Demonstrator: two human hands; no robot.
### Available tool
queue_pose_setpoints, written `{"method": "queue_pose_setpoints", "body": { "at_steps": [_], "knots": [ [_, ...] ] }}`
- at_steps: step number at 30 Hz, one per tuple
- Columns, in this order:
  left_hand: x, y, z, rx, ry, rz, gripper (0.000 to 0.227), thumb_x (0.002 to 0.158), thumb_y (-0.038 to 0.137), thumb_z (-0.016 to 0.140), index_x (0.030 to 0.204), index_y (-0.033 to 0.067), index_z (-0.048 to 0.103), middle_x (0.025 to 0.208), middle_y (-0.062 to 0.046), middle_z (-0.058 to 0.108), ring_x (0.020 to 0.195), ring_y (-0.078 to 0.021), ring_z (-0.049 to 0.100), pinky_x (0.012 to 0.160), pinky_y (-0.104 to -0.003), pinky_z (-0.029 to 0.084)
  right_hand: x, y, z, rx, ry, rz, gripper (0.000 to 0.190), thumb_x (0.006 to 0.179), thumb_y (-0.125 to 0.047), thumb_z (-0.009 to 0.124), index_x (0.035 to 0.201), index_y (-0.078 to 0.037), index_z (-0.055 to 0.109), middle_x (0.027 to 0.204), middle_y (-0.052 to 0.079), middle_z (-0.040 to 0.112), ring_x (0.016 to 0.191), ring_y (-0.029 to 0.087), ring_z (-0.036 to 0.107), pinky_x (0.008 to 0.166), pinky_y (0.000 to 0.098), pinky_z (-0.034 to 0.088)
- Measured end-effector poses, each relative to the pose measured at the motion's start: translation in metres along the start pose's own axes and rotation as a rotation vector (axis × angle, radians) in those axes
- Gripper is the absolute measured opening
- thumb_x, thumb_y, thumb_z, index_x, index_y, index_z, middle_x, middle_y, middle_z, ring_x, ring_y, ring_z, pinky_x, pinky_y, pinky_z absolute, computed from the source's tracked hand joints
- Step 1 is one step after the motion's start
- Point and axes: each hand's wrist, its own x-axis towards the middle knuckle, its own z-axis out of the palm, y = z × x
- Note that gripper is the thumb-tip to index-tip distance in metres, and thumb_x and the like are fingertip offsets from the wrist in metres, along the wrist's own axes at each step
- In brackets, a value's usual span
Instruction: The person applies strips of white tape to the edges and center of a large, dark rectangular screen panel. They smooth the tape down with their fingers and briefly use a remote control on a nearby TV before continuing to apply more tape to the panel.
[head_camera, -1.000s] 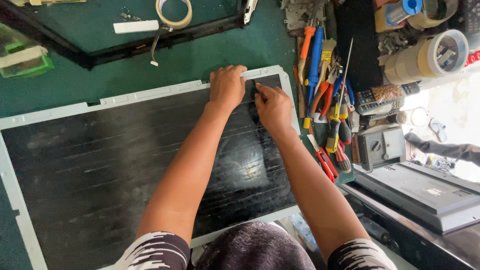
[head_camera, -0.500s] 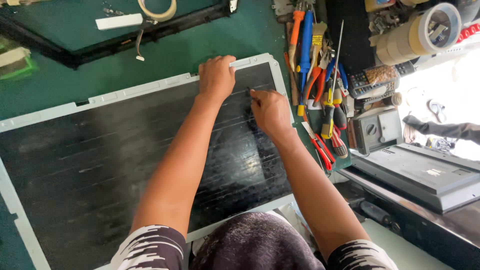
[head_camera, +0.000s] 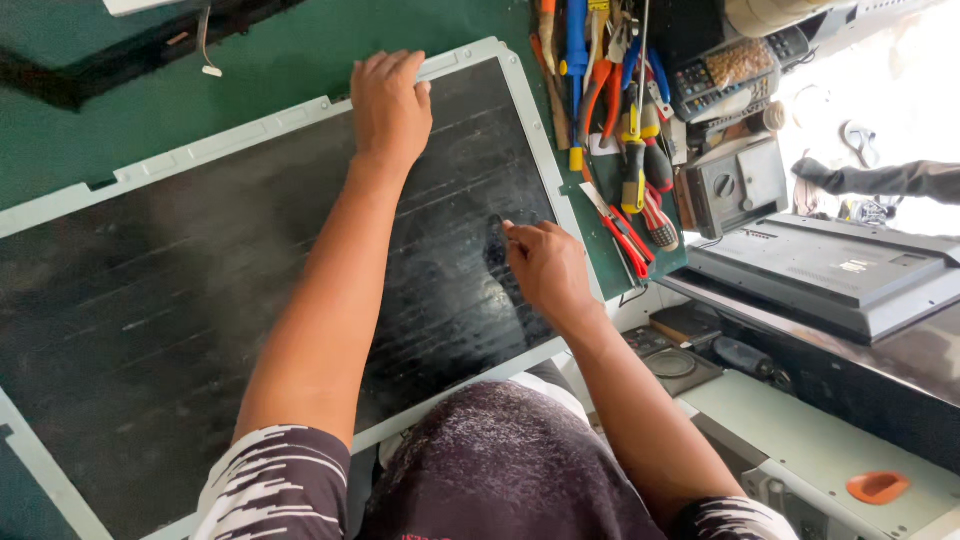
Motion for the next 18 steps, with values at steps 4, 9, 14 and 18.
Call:
{"method": "queue_pose_setpoints", "body": {
  "at_steps": [4,9,14,18],
  "knots": [
    [-0.047,0.03,-0.031,-0.064,0.052,0.062,0.032,0.107,0.013,0.075,0.138,0.005,0.071,0.149,-0.019,0.055,0.142,-0.0483,0.042,0.121,-0.077,0.029,-0.03,0.011,0.001,-0.003,0.007,-0.01,0.021,0.106,-0.026,0.068,0.102,-0.013,0.084,0.073,0.007,0.066,0.064,0.031,0.064,0.059,0.0461,0.048],
    [-0.134,0.073,-0.048,-0.082,0.062,0.029,0.036,0.099,0.013,0.079,0.134,0.0079,0.075,0.155,-0.022,0.054,0.148,-0.05,0.041,0.124,-0.07,0.028,-0.069,0.034,0.016,-0.009,0.006,0.03,0.018,0.097,-0.025,0.072,0.108,-0.018,0.084,0.077,0.008,0.067,0.071,0.034,0.068,0.064,0.0461,0.053],
    [-0.207,0.11,-0.059,-0.048,0.018,0.036,0.046,0.093,0.019,0.084,0.137,0.0089,0.074,0.162,-0.022,0.049,0.154,-0.0499,0.036,0.127,-0.067,0.027,-0.099,0.051,0.023,-0.078,0.003,0.063,0.02,0.095,-0.033,0.07,0.107,-0.026,0.083,0.08,0.005,0.068,0.079,0.035,0.073,0.067,0.0458,0.058],
    [-0.245,0.126,-0.072,-0.011,-0.046,-0.012,0.047,0.099,0.023,0.079,0.143,0.0088,0.071,0.166,-0.024,0.043,0.156,-0.0534,0.03,0.127,-0.069,0.025,-0.123,0.057,0.021,-0.09,-0.04,0.068,0.019,0.094,-0.033,0.07,0.107,-0.028,0.083,0.081,0.007,0.07,0.083,0.036,0.073,0.071,0.0478,0.06]
  ]
}}
